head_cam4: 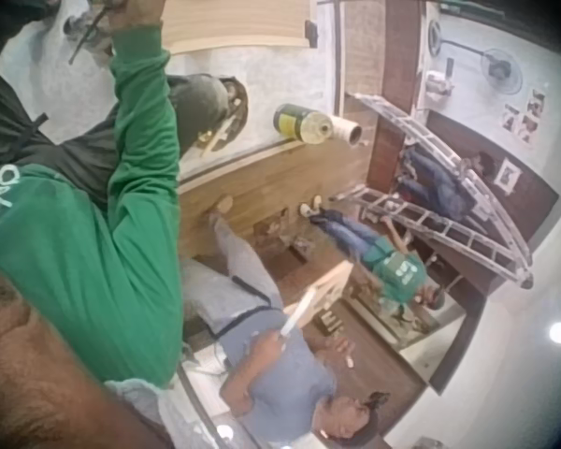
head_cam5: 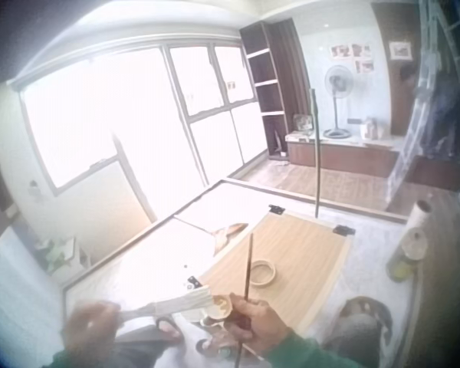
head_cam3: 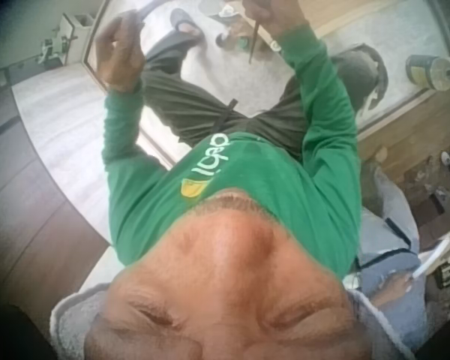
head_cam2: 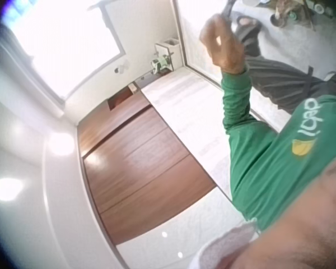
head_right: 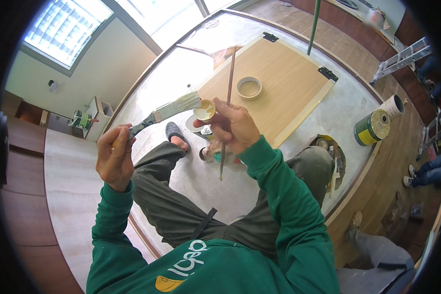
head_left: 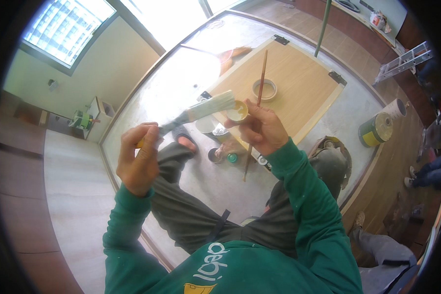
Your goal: The person sits on the floor and mixes a yellowish liquid in a small container using a paintbrush. They repeatedly dip the brush into a larger paint can and stir the contents of the small container, occasionally using a syringe to transfer liquid.
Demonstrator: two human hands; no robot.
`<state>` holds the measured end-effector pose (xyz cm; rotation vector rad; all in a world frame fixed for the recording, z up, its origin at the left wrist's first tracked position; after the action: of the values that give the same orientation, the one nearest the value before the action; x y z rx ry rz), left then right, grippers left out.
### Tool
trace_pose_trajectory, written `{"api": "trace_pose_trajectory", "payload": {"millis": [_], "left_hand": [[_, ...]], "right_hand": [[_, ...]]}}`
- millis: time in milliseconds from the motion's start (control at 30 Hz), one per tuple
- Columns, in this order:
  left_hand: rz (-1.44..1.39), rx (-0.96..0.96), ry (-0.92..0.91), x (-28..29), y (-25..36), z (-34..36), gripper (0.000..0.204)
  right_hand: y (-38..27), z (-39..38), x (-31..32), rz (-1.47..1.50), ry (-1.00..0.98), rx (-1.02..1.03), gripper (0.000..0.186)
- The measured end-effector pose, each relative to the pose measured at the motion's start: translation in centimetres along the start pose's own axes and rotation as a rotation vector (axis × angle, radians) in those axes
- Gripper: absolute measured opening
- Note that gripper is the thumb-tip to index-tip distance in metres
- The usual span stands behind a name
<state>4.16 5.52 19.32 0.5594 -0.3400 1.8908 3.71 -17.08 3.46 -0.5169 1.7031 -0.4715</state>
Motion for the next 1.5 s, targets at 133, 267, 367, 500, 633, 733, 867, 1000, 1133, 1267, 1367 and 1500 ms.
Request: {"api": "trace_pose_trajectory", "payload": {"millis": [133,267,367,500,633,733,867,1000,1133,1267,1367,1500], "left_hand": [[0.010,-0.070,-0.012,-0.3,0.5,0.0,0.043],[0.059,-0.170,-0.057,-0.3,0.8,-0.4,0.041],[0.097,-0.228,-0.083,-0.3,1.0,-0.7,0.042],[0.084,-0.265,-0.082,0.0,0.9,-1.2,0.041],[0.098,-0.288,-0.092,0.5,0.8,-1.3,0.042],[0.119,-0.302,-0.106,0.9,0.7,-1.3,0.046],[0.120,-0.304,-0.097,1.3,0.7,-1.2,0.045],[0.123,-0.296,-0.072,1.9,0.4,-1.2,0.042],[0.075,-0.200,-0.037,2.0,0.0,-1.0,0.038],[0.016,-0.156,-0.032,1.5,0.1,-0.3,0.037],[-0.050,-0.073,0.000,0.9,0.1,-0.1,0.037],[-0.142,0.053,0.029,0.2,-0.7,-0.8,0.036]], "right_hand": [[0.1,0.0,0.2,0.020,-0.020,-0.015,0.040],[0.0,-0.1,0.0,0.027,0.004,-0.022,0.041],[0.2,0.1,0.1,0.028,-0.022,-0.024,0.041],[0.3,0.1,0.1,0.034,-0.034,-0.024,0.040],[0.2,0.0,0.3,0.023,0.011,-0.025,0.040],[0.2,0.0,0.2,0.018,0.027,-0.037,0.040],[0.2,0.0,0.2,0.007,0.060,-0.042,0.038],[0.0,0.1,0.3,0.022,0.030,-0.032,0.038],[0.0,0.1,0.1,0.033,0.004,-0.037,0.037],[-0.1,0.0,0.0,0.037,0.001,-0.044,0.037],[0.1,0.0,0.2,0.048,-0.019,-0.041,0.042],[0.1,0.0,0.1,0.047,-0.043,-0.038,0.042]]}}
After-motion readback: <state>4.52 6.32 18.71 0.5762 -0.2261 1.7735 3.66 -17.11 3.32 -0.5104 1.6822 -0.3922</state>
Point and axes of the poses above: each hand's wrist, its own z-axis towards the middle knuckle, its own x-axis out of the back of the hand, y = z × x, the point moved 7 cm from there along z, towards the middle knuckle, and after that the axes turned 9 degrees about y, right-handed, at the moved point
